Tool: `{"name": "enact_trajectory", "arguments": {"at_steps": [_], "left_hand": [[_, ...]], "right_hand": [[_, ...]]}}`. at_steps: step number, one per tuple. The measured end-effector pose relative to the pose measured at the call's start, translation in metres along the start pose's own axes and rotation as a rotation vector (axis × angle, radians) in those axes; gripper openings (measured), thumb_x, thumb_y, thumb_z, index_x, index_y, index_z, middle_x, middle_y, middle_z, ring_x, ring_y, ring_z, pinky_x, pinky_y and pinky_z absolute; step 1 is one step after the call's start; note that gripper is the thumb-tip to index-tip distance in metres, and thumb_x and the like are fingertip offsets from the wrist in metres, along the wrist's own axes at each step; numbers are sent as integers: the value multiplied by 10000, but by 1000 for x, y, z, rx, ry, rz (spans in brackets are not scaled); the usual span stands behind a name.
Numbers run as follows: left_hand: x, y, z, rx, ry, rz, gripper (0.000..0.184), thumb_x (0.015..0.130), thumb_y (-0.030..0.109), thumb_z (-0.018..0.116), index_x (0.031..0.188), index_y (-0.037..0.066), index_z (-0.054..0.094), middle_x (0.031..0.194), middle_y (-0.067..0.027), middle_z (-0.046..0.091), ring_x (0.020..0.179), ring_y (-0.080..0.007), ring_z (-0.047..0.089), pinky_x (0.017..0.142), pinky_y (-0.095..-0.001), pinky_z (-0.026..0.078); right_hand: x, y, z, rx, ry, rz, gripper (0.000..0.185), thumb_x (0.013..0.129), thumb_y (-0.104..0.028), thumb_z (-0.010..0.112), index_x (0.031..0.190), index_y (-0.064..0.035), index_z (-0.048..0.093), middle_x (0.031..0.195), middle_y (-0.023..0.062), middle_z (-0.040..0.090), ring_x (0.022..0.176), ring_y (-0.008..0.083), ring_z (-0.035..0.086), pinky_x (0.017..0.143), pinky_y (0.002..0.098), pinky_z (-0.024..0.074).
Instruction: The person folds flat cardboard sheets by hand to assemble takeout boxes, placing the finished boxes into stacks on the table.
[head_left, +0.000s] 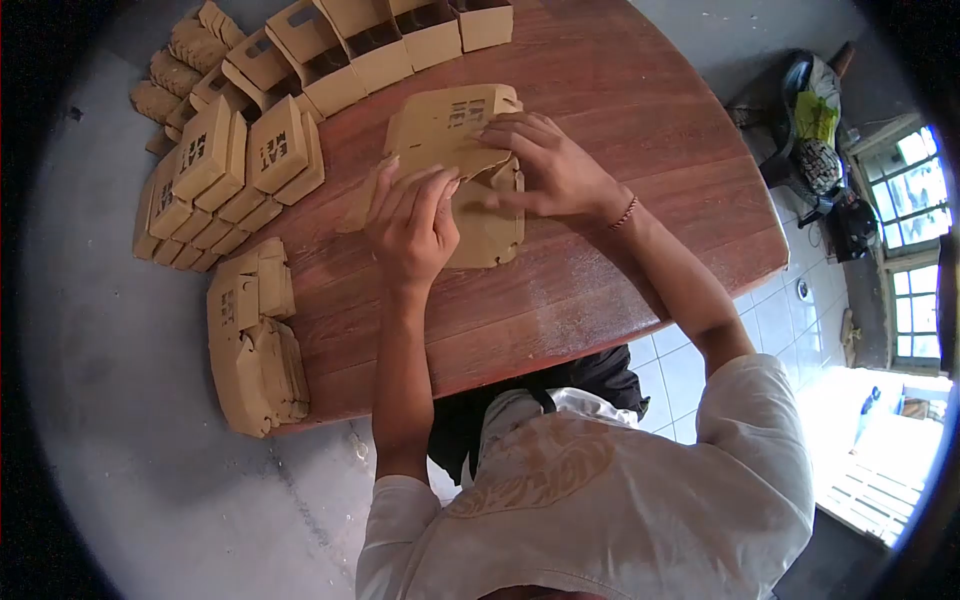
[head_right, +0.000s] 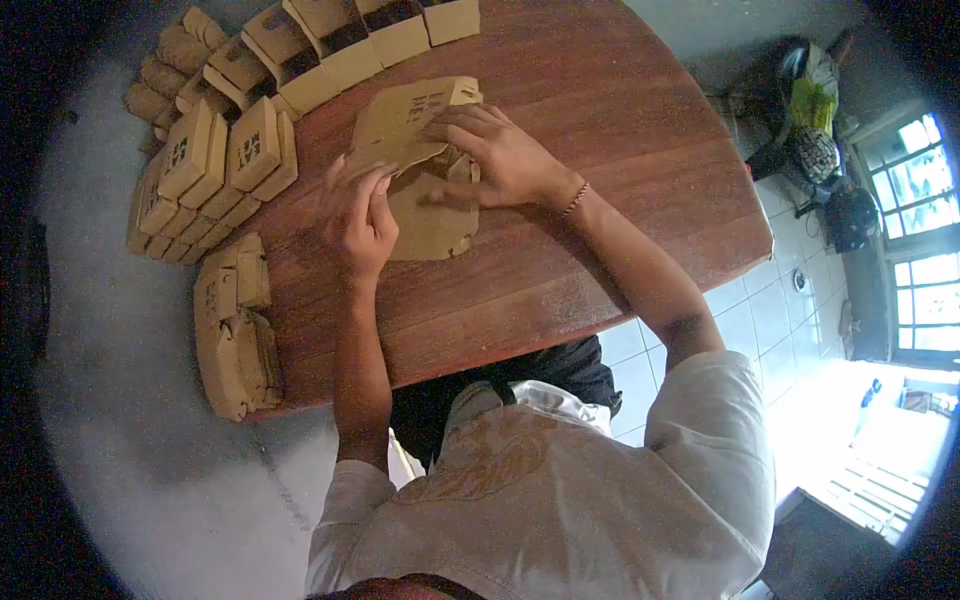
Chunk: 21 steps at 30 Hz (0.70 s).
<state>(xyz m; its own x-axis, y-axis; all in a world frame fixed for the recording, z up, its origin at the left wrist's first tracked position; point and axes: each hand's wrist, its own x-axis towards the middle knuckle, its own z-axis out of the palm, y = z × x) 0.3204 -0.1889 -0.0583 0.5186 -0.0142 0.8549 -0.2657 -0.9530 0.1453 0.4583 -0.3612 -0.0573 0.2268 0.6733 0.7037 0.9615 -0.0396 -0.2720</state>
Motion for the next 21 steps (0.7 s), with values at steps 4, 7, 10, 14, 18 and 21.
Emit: {"name": "enact_trajectory", "arguments": {"at_steps": [4, 7, 10, 14, 18, 21], "left_hand": [[0, 9, -4, 7, 67, 86, 174, 847, 87, 715, 1014, 107, 675, 903, -36, 707, 943, -217, 675, 958, -488, 518], [-5, 13, -3, 23, 64, 144, 241, 831, 132, 747, 1060, 122, 674, 932, -15, 691, 1056, -216, 623, 1010, -506, 492], [-3, 24, -10, 124, 103, 178, 323, 851, 183, 737, 1151, 130, 629, 979, -12, 670, 1179, -237, 543, 1054, -543, 444], [4, 28, -33, 99, 241, 191, 418, 916, 230, 648, 1300, 137, 513, 1122, -37, 626, 1260, -284, 461, 1092, -590, 384], [17, 48, -57, -267, 378, 168, 355, 948, 233, 561, 1238, 42, 490, 1198, -98, 581, 1191, -309, 504, 1056, -567, 421], [40, 90, -93, -578, 693, 199, 269, 958, 240, 555, 1164, 72, 514, 1143, -105, 592, 1092, -270, 551, 933, -490, 480]], "right_hand": [[-10, 20, -2, 75, -66, 151, 372, 765, -125, 721, 1123, -40, 668, 1033, 145, 701, 1038, 353, 633, 914, 418, 508], [-7, 24, -8, 94, -113, 133, 335, 748, -91, 714, 1079, -42, 692, 988, 139, 711, 926, 347, 670, 835, 413, 539], [-8, 16, -16, 63, -63, 194, 283, 771, -72, 684, 1052, -36, 707, 965, 164, 709, 830, 343, 693, 753, 401, 561], [-9, 26, -26, 148, 172, 460, 232, 855, -83, 629, 1072, -45, 703, 849, 159, 715, 759, 247, 715, 677, 363, 566], [-2, 38, -34, 353, 559, 667, 290, 961, -255, 634, 1047, 20, 676, 856, 105, 721, 760, 122, 667, 670, 308, 545], [-6, 54, -34, 405, 746, 724, 392, 969, -333, 637, 998, 56, 669, 886, 89, 704, 777, 109, 633, 683, 287, 529]]}}
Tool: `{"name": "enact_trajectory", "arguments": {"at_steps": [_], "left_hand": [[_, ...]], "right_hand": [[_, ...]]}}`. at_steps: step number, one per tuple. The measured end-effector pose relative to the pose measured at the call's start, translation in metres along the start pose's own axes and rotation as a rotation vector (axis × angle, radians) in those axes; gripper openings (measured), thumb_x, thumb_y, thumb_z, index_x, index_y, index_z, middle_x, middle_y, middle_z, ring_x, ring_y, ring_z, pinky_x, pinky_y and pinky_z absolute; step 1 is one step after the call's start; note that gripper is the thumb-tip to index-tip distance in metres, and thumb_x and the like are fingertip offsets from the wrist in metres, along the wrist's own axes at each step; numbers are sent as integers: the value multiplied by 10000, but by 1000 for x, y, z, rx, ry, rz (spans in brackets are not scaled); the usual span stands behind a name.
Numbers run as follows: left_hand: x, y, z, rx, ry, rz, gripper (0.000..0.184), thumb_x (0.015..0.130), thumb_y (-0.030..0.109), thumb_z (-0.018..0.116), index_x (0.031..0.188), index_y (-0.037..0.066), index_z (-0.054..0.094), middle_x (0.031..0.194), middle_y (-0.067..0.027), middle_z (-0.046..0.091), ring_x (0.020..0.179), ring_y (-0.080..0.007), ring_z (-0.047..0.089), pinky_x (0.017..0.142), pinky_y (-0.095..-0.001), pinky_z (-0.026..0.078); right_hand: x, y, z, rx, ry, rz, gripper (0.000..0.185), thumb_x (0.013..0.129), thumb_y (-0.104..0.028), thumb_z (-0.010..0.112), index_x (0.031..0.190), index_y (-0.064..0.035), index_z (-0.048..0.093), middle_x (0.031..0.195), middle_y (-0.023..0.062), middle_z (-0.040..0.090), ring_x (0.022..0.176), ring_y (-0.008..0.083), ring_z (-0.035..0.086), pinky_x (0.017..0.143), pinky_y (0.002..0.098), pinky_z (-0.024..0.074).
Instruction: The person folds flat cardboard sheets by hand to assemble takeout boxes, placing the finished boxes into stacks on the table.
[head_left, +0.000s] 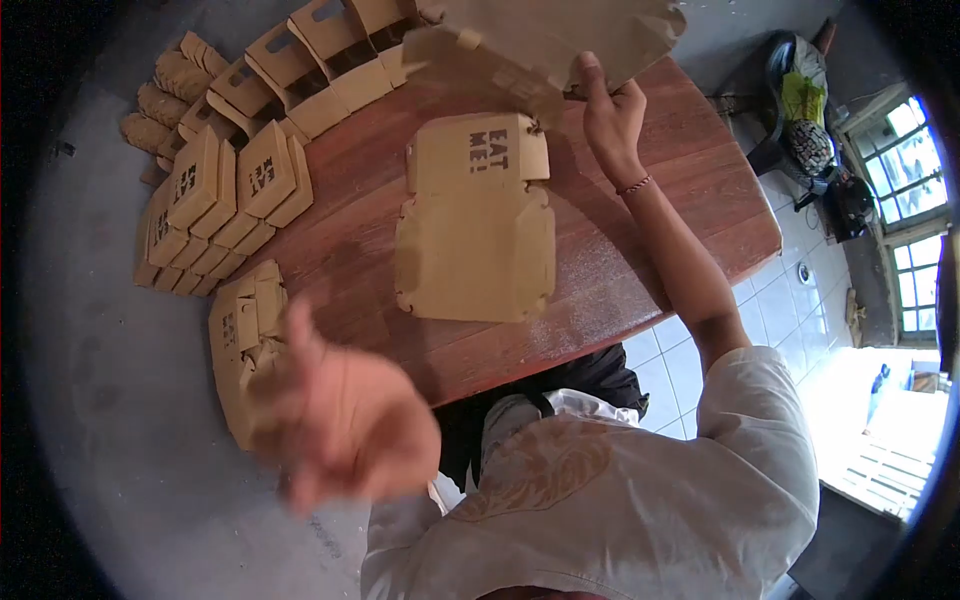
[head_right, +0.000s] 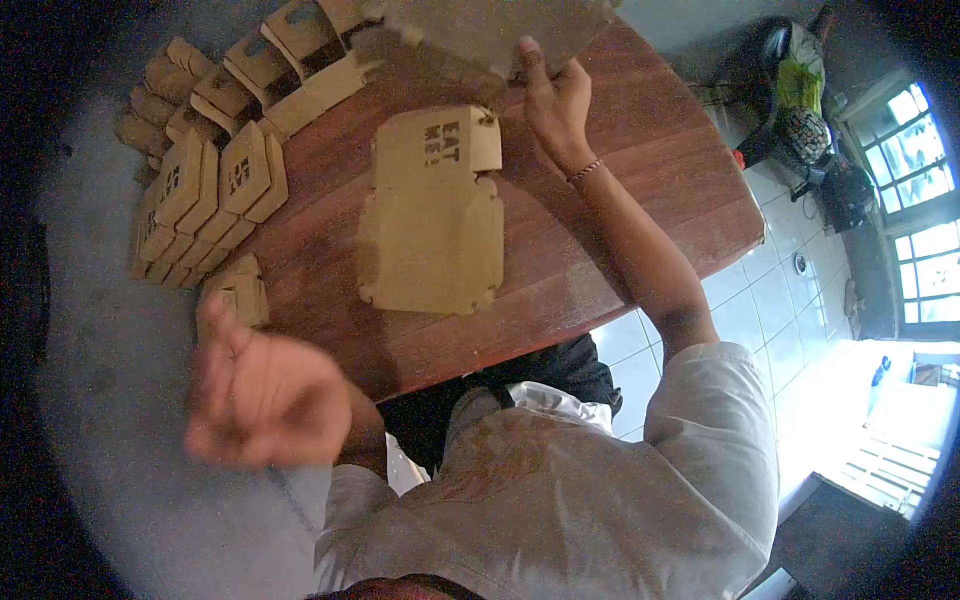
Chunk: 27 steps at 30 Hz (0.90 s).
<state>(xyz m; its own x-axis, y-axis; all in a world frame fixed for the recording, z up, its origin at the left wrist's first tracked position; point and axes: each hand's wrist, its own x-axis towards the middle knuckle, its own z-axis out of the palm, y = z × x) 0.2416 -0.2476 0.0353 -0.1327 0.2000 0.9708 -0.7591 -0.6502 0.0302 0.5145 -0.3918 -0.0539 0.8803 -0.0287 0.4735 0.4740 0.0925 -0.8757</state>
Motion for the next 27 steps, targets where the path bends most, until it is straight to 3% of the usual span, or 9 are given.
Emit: {"name": "enact_trajectory", "arguments": {"at_steps": [2, 5, 8, 9, 12, 15, 21, 24, 27], "left_hand": [[27, 34, 7, -123, 256, 17, 216, 967, 266, 560, 1167, 194, 525, 1110, -68, 596, 1050, -225, 553, 841, -432, 510], [48, 65, -10, -176, 8, 10, 548, 838, 424, 721, 1309, 227, 522, 1344, 35, 497, 1251, -132, 436, 1071, -418, 296], [42, 66, 3, -309, 128, -8, 445, 845, 296, 705, 1253, 230, 541, 1176, 57, 561, 1202, -110, 461, 1045, -407, 318], [44, 65, 18, 107, 374, 131, 294, 898, 386, 577, 1052, 137, 565, 992, -12, 534, 978, -202, 490, 1016, -489, 319], [41, 81, 18, -519, 339, -26, 271, 894, 416, 575, 982, 159, 574, 1007, -2, 528, 976, -181, 488, 964, -414, 361], [40, 76, 9, -455, 115, -26, 368, 811, 206, 720, 1141, 199, 558, 1047, 66, 545, 1082, -89, 491, 987, -329, 354], [45, 58, 35, -1237, 121, 69, 323, 762, 145, 753, 998, 148, 531, 893, 66, 519, 949, -73, 505, 880, -238, 407], [42, 59, 20, -1070, 52, 35, 318, 772, 135, 754, 995, 137, 527, 873, 66, 528, 941, -75, 509, 872, -246, 443], [42, 79, 6, -601, 97, -84, 299, 794, 100, 739, 1003, 143, 530, 905, 66, 535, 951, -73, 512, 889, -256, 470]], "right_hand": [[3, 0, -3, 14, 58, 37, 345, 968, -281, 642, 1010, 60, 668, 898, 49, 686, 820, 95, 619, 723, 280, 540], [4, 3, -3, 35, 106, -29, 321, 974, -270, 636, 983, 49, 668, 898, 46, 680, 818, 90, 623, 738, 288, 553], [7, 3, 0, 94, 65, -69, 284, 969, -244, 645, 977, 39, 667, 920, 46, 675, 843, 103, 633, 744, 298, 567], [9, 2, -2, 92, 28, -39, 279, 967, -238, 648, 983, 40, 667, 927, 48, 673, 852, 108, 635, 749, 300, 570], [15, 14, -5, 168, 73, 36, 272, 961, -228, 655, 989, 42, 666, 943, 51, 668, 868, 115, 635, 764, 308, 578], [22, 28, -13, 169, 149, -22, 253, 960, -215, 656, 985, 36, 663, 952, 53, 664, 871, 112, 632, 781, 310, 580], [29, 32, -23, 50, 187, -182, 187, 978, -167, 618, 990, 18, 643, 946, 47, 657, 868, 108, 626, 737, 294, 567], [23, 16, -16, 238, 200, -147, 204, 993, -186, 590, 1030, 13, 615, 960, 55, 646, 892, 121, 622, 747, 303, 558], [22, 0, -12, 472, 197, -8, 213, 1001, -194, 562, 1078, 4, 582, 984, 63, 621, 901, 146, 617, 765, 324, 551]]}}
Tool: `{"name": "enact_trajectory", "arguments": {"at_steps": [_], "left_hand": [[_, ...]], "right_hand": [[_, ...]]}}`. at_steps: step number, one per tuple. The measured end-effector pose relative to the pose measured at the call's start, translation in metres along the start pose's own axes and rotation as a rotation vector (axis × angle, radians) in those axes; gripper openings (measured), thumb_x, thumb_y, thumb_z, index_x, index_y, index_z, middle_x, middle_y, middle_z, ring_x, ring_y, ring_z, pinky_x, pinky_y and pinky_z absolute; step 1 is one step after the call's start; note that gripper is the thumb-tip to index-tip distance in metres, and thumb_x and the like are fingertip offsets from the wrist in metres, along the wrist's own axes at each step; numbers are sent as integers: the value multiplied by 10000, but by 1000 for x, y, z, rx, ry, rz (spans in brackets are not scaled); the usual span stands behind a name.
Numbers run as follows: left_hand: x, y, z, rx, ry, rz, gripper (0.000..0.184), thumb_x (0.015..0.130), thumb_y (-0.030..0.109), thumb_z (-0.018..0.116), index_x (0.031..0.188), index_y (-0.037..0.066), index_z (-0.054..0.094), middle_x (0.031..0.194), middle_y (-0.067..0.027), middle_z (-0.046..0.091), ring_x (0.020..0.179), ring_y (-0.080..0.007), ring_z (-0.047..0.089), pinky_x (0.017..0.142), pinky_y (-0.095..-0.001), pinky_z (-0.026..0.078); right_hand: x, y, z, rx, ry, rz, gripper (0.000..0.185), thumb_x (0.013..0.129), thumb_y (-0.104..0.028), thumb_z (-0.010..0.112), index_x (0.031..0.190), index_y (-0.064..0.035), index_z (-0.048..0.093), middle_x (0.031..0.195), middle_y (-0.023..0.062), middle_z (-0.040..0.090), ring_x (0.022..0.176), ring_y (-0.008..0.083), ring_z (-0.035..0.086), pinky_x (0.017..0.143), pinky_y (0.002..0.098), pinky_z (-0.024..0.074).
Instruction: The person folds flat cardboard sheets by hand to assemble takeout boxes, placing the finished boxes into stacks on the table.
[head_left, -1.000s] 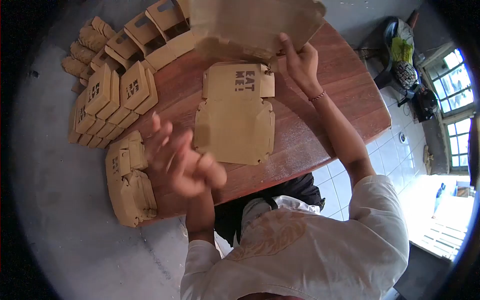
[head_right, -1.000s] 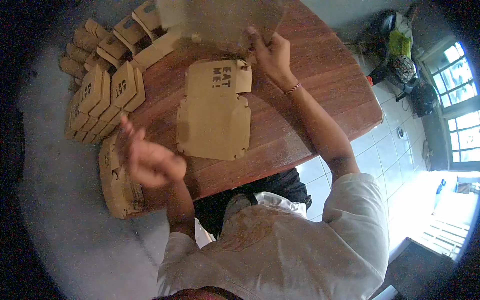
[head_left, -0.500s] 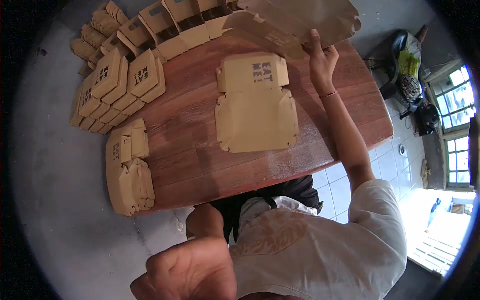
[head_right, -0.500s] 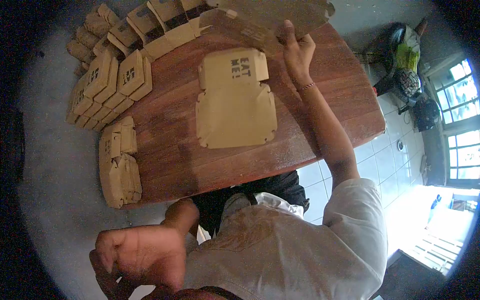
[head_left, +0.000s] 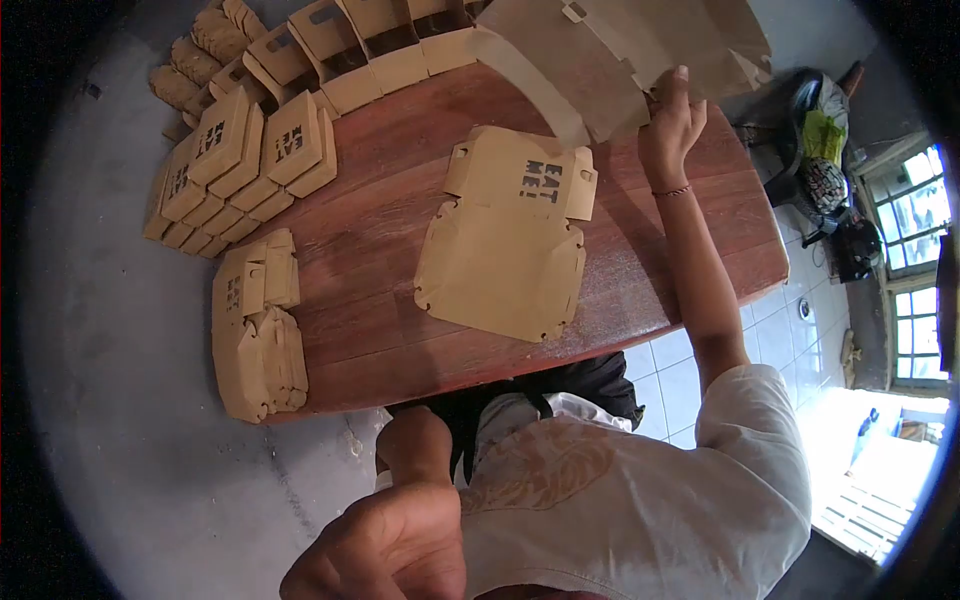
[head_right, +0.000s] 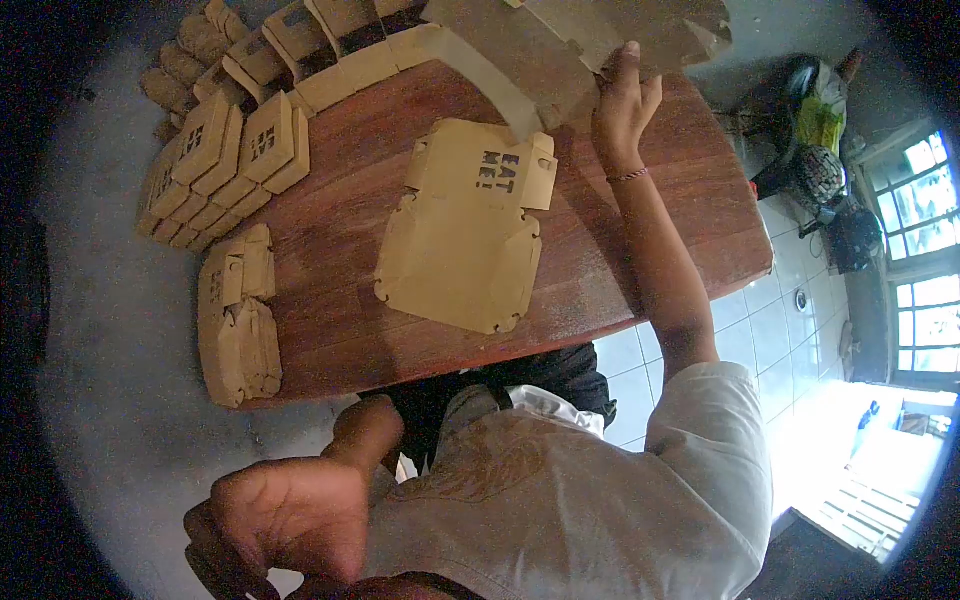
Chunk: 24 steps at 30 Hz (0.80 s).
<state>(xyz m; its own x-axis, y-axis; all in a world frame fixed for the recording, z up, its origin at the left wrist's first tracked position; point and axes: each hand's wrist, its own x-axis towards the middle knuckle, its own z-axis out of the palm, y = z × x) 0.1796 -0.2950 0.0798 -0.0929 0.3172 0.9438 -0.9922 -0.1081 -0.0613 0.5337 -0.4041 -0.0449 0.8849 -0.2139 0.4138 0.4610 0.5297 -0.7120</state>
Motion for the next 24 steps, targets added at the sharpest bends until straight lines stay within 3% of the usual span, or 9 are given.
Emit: {"name": "enact_trajectory", "arguments": {"at_steps": [5, 6, 9, 14, 18, 20, 22, 24], "left_hand": [[-2, -1, 13, 8, 54, -53, 283, 817, 69, 721, 1012, 152, 533, 949, 61, 532, 969, -71, 518, 901, -254, 484], [-3, -2, 13, 14, 53, -43, 282, 820, 67, 719, 1013, 154, 534, 955, 59, 528, 971, -69, 519, 900, -250, 483], [-7, 2, 4, -5, 35, -57, 281, 818, 68, 720, 1013, 154, 535, 933, 49, 514, 961, -66, 523, 893, -238, 483], [-9, 41, -19, -18, -40, -250, 268, 814, 72, 716, 992, 158, 536, 895, 37, 504, 911, -62, 536, 878, -219, 478], [-3, 2, -1, -151, -41, -66, 255, 820, 89, 716, 985, 155, 534, 885, 34, 498, 872, -56, 539, 861, -217, 481], [-1, 26, -21, -32, -144, -163, 246, 822, 97, 715, 980, 153, 535, 873, 39, 491, 862, -52, 536, 851, -221, 485], [5, 18, -16, -17, -90, -83, 250, 821, 106, 719, 980, 154, 531, 860, 44, 485, 858, -48, 533, 843, -224, 488], [-1, 0, 4, -96, 120, 171, 267, 816, 117, 726, 984, 160, 524, 847, 49, 480, 860, -43, 529, 837, -225, 488]], "right_hand": [[6, 20, -8, -170, 104, 406, 174, 950, -122, 581, 1076, -3, 562, 965, 66, 584, 867, 175, 595, 732, 354, 538], [4, 24, -6, -179, -2, 394, 155, 914, -84, 596, 1045, -7, 565, 935, 68, 586, 849, 175, 579, 721, 356, 525], [-13, 26, 0, -126, -101, 651, 146, 903, -62, 594, 1031, 4, 566, 944, 76, 595, 848, 191, 584, 744, 359, 529], [-23, 36, 2, -100, -309, 811, 370, 913, -43, 557, 1261, 40, 465, 1109, 153, 592, 1006, 241, 614, 875, 387, 541], [-26, 33, 3, -203, -446, 829, 474, 937, -51, 525, 1383, 32, 384, 1168, 188, 577, 1060, 281, 611, 924, 421, 538], [-26, 31, 3, -247, -474, 829, 452, 925, -45, 531, 1352, 35, 406, 1153, 175, 584, 1028, 259, 617, 903, 401, 542], [-25, 30, 3, -287, -490, 831, 387, 903, -29, 536, 1274, 47, 454, 1124, 150, 595, 981, 219, 622, 874, 365, 545], [-24, 30, 2, -246, -502, 813, 381, 895, -18, 534, 1263, 46, 458, 1116, 148, 595, 967, 217, 623, 866, 364, 546]]}}
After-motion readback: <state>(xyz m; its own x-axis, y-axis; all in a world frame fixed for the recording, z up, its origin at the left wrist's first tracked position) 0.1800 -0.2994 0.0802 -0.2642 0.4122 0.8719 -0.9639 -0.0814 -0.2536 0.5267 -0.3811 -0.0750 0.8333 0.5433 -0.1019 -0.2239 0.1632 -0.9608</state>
